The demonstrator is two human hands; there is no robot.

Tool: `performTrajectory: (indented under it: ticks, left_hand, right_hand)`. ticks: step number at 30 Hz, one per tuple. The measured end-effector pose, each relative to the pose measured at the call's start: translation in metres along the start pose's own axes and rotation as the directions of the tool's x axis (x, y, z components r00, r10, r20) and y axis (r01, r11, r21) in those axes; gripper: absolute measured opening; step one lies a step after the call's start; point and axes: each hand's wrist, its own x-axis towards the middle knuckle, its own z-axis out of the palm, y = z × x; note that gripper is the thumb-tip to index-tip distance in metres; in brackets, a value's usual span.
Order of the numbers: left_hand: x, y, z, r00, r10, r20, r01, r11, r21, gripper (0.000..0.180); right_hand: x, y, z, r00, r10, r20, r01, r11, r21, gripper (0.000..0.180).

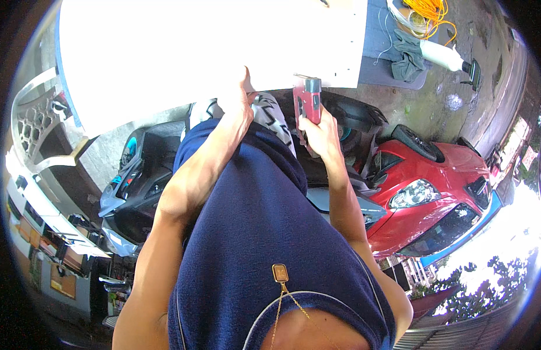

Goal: The person uses a staple gun to attach a white strip to the edge of a wooden board. They move around the board to staple different sides, occasionally switching between two different staple guns.

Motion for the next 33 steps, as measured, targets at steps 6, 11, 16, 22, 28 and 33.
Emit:
performTrajectory:
  ticks: [6, 11, 16, 22, 28, 33]
  left_hand:
    - [0.013, -0.010, -0.004, 1.000, 0.012, 0.024, -0.010, 0.997, -0.074, 0.063]
    - [0.014, -0.005, -0.012, 1.000, 0.008, 0.029, -0.005, 0.996, -0.093, 0.062]
    - [-0.001, 0.008, -0.006, 0.997, -0.021, 0.078, 0.032, 0.988, -0.151, 0.060]
    - [0.013, 0.012, -0.026, 0.977, -0.209, 0.046, 0.211, 0.976, -0.049, 0.063]
    - [0.011, 0.029, -0.041, 0.947, -0.299, 0.117, 0.302, 0.953, -0.012, 0.084]
    - [0.019, 0.022, -0.043, 0.922, -0.346, 0.173, 0.347, 0.938, 0.021, 0.088]
  right_hand:
    - [-0.001, 0.001, 0.006, 0.996, 0.086, -0.030, -0.087, 0.996, -0.035, 0.037]
    - [-0.003, 0.001, 0.013, 0.997, 0.073, -0.028, -0.073, 0.997, -0.006, 0.035]
    - [-0.017, -0.007, 0.019, 0.989, 0.134, -0.068, -0.132, 0.991, 0.033, 0.038]
    - [-0.050, -0.010, 0.040, 1.000, -0.019, -0.016, 0.021, 0.993, 0.119, 0.032]
    - [-0.033, -0.034, 0.078, 0.991, -0.131, 0.025, 0.128, 0.986, 0.106, 0.035]
    - [-0.027, -0.038, 0.090, 0.999, -0.050, 0.013, 0.048, 0.991, 0.122, 0.034]
